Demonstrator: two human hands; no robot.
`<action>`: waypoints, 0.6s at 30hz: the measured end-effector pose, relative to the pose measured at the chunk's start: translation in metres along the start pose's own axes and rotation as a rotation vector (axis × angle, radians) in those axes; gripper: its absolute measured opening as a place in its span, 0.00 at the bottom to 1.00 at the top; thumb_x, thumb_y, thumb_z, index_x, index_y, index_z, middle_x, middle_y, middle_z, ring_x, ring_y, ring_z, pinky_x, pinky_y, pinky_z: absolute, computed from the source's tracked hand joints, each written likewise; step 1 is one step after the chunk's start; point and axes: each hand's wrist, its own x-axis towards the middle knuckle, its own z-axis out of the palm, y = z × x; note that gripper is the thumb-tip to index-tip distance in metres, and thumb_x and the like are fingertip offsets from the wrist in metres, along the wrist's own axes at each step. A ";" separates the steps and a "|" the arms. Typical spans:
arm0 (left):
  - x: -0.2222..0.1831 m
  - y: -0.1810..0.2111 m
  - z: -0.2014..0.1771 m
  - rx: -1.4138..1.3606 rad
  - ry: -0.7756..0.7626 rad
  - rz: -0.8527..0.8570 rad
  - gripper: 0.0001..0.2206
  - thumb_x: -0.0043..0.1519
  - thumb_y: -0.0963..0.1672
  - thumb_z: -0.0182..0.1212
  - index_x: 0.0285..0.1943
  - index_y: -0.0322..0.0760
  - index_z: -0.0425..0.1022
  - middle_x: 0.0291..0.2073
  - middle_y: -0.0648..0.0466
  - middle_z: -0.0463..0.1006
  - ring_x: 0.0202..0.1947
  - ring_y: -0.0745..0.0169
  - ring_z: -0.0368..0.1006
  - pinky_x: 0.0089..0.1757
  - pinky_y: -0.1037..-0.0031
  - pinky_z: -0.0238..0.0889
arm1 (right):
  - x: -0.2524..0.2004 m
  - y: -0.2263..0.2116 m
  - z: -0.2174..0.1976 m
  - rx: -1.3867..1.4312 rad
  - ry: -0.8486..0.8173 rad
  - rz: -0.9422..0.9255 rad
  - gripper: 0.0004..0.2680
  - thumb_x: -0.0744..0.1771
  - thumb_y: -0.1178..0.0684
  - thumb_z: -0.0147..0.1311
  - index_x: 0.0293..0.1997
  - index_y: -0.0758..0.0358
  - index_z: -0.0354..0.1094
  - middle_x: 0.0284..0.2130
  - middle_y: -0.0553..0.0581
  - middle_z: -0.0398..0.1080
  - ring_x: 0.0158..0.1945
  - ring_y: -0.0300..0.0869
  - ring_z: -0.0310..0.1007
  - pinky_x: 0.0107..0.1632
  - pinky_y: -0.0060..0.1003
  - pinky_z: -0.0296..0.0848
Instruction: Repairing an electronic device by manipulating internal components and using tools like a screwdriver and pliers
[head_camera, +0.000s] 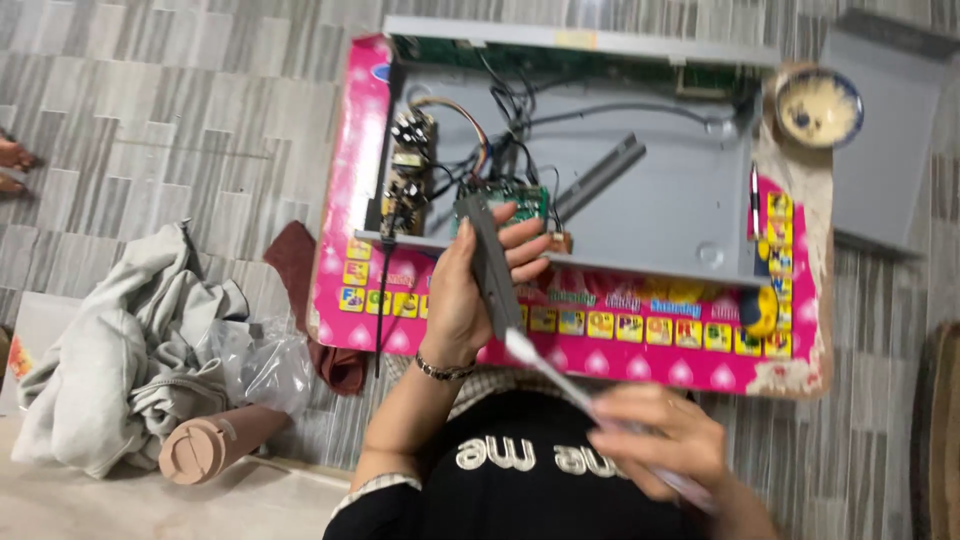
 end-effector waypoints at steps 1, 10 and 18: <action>0.002 0.000 -0.004 -0.001 -0.002 0.016 0.24 0.72 0.51 0.41 0.67 0.24 0.60 0.52 0.34 0.76 0.48 0.46 0.77 0.46 0.65 0.76 | 0.002 -0.001 -0.004 0.002 -0.008 -0.014 0.10 0.57 0.63 0.62 0.37 0.55 0.78 0.45 0.56 0.76 0.42 0.43 0.80 0.44 0.31 0.85; -0.013 -0.001 -0.020 -0.097 0.029 -0.086 0.24 0.72 0.50 0.41 0.68 0.24 0.60 0.52 0.35 0.76 0.49 0.44 0.77 0.47 0.63 0.75 | 0.021 0.006 0.004 0.114 0.030 -0.104 0.12 0.66 0.43 0.51 0.35 0.58 0.75 0.35 0.57 0.77 0.35 0.44 0.82 0.41 0.34 0.83; -0.016 -0.003 -0.026 -0.218 -0.031 -0.186 0.24 0.73 0.50 0.35 0.70 0.27 0.59 0.53 0.36 0.76 0.48 0.44 0.77 0.47 0.62 0.75 | 0.010 0.020 0.012 0.510 0.365 -0.247 0.11 0.72 0.43 0.50 0.38 0.57 0.71 0.38 0.56 0.75 0.34 0.42 0.80 0.36 0.39 0.87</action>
